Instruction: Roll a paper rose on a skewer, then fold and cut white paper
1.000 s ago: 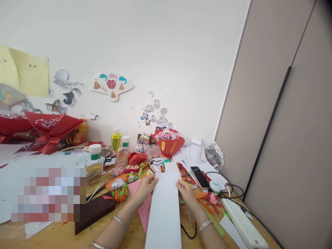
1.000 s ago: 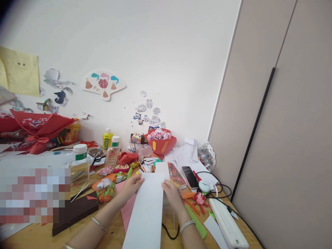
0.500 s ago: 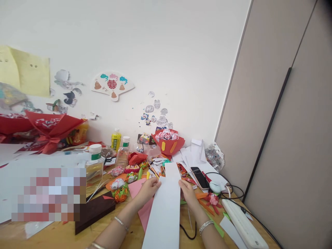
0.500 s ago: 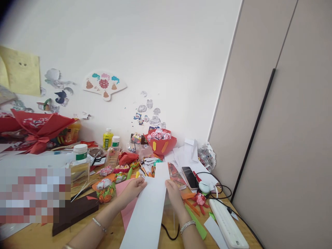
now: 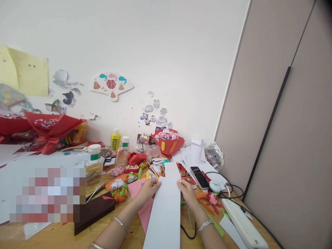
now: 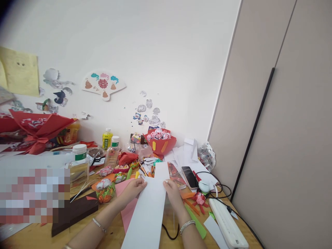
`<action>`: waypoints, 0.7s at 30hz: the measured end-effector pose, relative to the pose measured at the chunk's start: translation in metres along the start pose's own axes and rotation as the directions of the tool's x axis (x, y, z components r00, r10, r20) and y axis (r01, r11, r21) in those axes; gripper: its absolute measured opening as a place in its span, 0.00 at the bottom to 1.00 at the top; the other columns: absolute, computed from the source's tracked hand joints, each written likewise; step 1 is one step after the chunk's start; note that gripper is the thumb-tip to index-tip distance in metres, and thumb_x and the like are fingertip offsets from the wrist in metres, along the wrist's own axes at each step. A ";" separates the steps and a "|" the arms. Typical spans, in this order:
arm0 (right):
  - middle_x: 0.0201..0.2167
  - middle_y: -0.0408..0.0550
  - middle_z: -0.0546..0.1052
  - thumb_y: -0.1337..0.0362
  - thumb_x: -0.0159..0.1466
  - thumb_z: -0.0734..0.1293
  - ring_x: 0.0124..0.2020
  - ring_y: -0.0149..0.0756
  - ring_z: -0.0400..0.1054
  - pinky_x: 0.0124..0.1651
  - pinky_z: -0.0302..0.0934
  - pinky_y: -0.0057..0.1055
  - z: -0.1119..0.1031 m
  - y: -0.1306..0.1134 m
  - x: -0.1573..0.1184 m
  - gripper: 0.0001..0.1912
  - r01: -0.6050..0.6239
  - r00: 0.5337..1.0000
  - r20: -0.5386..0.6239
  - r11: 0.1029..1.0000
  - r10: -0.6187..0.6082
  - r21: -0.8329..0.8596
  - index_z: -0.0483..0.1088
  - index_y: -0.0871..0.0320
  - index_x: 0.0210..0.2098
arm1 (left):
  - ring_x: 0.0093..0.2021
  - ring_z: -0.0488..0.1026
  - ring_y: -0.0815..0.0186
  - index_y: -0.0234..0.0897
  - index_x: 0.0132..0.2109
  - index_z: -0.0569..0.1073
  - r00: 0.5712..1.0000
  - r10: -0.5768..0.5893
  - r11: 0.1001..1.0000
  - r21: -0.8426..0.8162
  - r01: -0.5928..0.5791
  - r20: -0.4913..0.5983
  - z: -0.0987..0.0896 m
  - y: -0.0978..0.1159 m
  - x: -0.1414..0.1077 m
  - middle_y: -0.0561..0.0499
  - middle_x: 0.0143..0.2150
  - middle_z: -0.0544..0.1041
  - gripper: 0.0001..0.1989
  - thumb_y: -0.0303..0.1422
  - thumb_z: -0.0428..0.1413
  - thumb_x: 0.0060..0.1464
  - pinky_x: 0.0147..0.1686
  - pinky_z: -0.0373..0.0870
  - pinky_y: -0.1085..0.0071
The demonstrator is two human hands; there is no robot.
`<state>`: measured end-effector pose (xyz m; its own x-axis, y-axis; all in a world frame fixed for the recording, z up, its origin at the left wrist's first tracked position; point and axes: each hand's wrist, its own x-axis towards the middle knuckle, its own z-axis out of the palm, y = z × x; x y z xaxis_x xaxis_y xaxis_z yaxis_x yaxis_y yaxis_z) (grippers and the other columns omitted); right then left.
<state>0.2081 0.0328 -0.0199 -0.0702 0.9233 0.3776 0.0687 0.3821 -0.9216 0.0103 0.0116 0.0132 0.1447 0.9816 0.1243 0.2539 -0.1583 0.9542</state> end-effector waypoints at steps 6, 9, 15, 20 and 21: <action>0.21 0.43 0.69 0.44 0.52 0.65 0.27 0.36 0.61 0.32 0.56 0.30 0.001 -0.001 0.000 0.21 -0.011 1.000 -0.011 1.000 0.011 0.008 0.69 0.58 0.23 | 0.19 0.58 0.73 0.39 0.22 0.56 0.999 -0.027 0.998 -0.054 0.028 0.024 0.000 0.004 -0.002 0.62 0.18 0.55 0.24 0.55 0.53 0.36 0.18 0.57 0.75; 0.21 0.42 0.68 0.44 0.52 0.65 0.27 0.35 0.61 0.32 0.56 0.30 0.001 0.000 0.000 0.21 -0.008 1.000 -0.008 1.000 0.008 0.011 0.68 0.58 0.22 | 0.19 0.59 0.73 0.39 0.23 0.56 0.999 -0.044 0.996 -0.075 0.045 0.024 0.000 0.006 -0.003 0.62 0.19 0.56 0.24 0.54 0.54 0.36 0.18 0.58 0.75; 0.21 0.41 0.68 0.44 0.52 0.65 0.27 0.34 0.60 0.31 0.55 0.29 0.002 -0.002 -0.001 0.22 -0.009 1.000 -0.006 1.000 0.009 0.007 0.68 0.58 0.23 | 0.19 0.61 0.72 0.39 0.23 0.57 0.997 -0.073 0.992 -0.097 0.075 0.026 -0.002 0.005 -0.002 0.61 0.18 0.57 0.23 0.54 0.53 0.37 0.18 0.59 0.75; 0.20 0.40 0.67 0.43 0.52 0.65 0.25 0.33 0.58 0.28 0.53 0.27 0.004 -0.002 -0.002 0.22 -0.020 1.000 -0.004 1.000 0.020 0.009 0.67 0.58 0.23 | 0.20 0.64 0.70 0.38 0.25 0.60 0.995 -0.084 0.993 -0.085 0.088 0.047 -0.002 0.005 -0.002 0.59 0.20 0.60 0.25 0.57 0.50 0.40 0.20 0.62 0.73; 0.20 0.40 0.66 0.43 0.52 0.65 0.24 0.32 0.58 0.28 0.52 0.27 0.004 -0.002 -0.003 0.22 -0.021 1.000 -0.002 1.000 0.021 0.009 0.67 0.58 0.22 | 0.20 0.63 0.70 0.38 0.25 0.60 0.996 -0.079 0.994 -0.078 0.082 0.047 -0.002 0.004 -0.002 0.59 0.20 0.60 0.25 0.58 0.50 0.39 0.20 0.62 0.73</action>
<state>0.2041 0.0295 -0.0194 -0.0666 0.9312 0.3585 0.0615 0.3624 -0.9300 0.0091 0.0096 0.0175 0.1694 0.9849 0.0357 0.1893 -0.0681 0.9796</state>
